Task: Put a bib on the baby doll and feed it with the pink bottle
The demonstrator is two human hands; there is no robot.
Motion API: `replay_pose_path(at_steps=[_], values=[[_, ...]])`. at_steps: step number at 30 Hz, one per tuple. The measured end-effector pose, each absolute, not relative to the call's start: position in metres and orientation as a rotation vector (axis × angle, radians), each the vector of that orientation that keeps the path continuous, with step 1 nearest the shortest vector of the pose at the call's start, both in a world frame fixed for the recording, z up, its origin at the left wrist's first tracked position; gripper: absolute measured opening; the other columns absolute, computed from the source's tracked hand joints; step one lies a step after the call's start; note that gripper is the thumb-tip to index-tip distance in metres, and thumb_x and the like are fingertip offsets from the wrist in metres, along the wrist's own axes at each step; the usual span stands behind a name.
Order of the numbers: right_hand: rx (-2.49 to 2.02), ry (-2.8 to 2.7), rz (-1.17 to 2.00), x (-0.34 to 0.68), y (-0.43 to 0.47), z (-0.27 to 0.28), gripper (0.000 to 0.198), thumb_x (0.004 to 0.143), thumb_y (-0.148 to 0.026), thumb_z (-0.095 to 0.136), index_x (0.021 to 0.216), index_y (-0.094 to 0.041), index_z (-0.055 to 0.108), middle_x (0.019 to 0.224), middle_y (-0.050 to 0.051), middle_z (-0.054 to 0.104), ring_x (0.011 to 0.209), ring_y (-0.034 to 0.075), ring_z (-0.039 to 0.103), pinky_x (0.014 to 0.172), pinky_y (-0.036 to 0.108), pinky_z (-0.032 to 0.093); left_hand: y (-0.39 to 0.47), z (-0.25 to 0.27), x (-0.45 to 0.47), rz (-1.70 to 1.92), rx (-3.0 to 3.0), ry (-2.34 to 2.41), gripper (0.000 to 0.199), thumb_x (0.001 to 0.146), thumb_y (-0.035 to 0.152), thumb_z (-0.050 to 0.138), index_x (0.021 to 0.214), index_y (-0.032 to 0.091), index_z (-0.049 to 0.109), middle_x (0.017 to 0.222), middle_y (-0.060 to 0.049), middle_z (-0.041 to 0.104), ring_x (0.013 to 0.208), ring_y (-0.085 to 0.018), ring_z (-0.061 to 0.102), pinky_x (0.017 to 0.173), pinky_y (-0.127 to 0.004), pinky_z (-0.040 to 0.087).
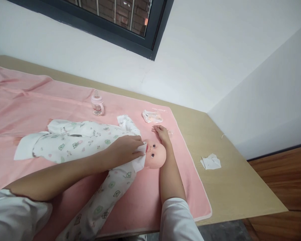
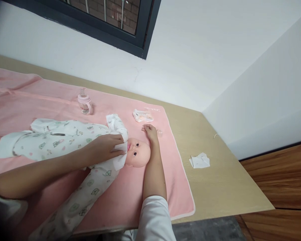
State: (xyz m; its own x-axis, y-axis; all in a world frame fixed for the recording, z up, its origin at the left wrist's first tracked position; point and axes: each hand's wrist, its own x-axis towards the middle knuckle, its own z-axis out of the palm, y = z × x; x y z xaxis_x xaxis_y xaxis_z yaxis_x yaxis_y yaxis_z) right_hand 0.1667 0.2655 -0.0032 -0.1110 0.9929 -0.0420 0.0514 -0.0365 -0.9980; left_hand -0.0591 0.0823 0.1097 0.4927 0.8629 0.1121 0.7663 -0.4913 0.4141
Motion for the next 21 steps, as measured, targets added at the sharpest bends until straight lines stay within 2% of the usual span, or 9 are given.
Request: replay_pose_path(at_steps=[6, 11, 21], values=[[-1.201, -1.317, 1.304, 0.1672, 0.2654, -0.0036, 0.008, 0.081, -0.020, 0.064, 0.087, -0.017, 0.069, 0.083, 0.004, 0.073, 0.079, 0.014, 0.070, 0.095, 0.034, 0.054, 0.0849, 0.1029, -0.0604, 0.535, 2.423, 1.386, 0.020, 0.091, 0.025, 0.051, 0.072, 0.019, 0.049, 0.081, -0.001, 0.058, 0.076, -0.018, 0.057, 0.068, -0.030, 0.041], [-1.211, -1.296, 1.306, 0.1668, 0.2655, -0.0028, 0.007, 0.082, -0.019, 0.063, 0.086, -0.017, 0.069, 0.080, 0.003, 0.073, 0.078, 0.014, 0.070, 0.094, 0.033, 0.055, 0.0858, 0.1044, -0.0593, 0.506, 2.406, 1.435, 0.015, 0.092, 0.028, 0.054, 0.078, 0.020, 0.056, 0.087, -0.002, 0.062, 0.080, -0.021, 0.058, 0.072, -0.032, 0.041], [-1.220, -1.300, 1.304, 0.1665, 0.2652, -0.0026, 0.009, 0.083, -0.016, 0.061, 0.087, -0.017, 0.069, 0.083, 0.004, 0.073, 0.080, 0.013, 0.070, 0.097, 0.034, 0.054, 0.0911, 0.0996, -0.0629, 0.565, 2.528, 1.443, 0.015, 0.091, 0.023, 0.056, 0.077, 0.018, 0.060, 0.085, -0.003, 0.061, 0.078, -0.020, 0.059, 0.071, -0.031, 0.042]])
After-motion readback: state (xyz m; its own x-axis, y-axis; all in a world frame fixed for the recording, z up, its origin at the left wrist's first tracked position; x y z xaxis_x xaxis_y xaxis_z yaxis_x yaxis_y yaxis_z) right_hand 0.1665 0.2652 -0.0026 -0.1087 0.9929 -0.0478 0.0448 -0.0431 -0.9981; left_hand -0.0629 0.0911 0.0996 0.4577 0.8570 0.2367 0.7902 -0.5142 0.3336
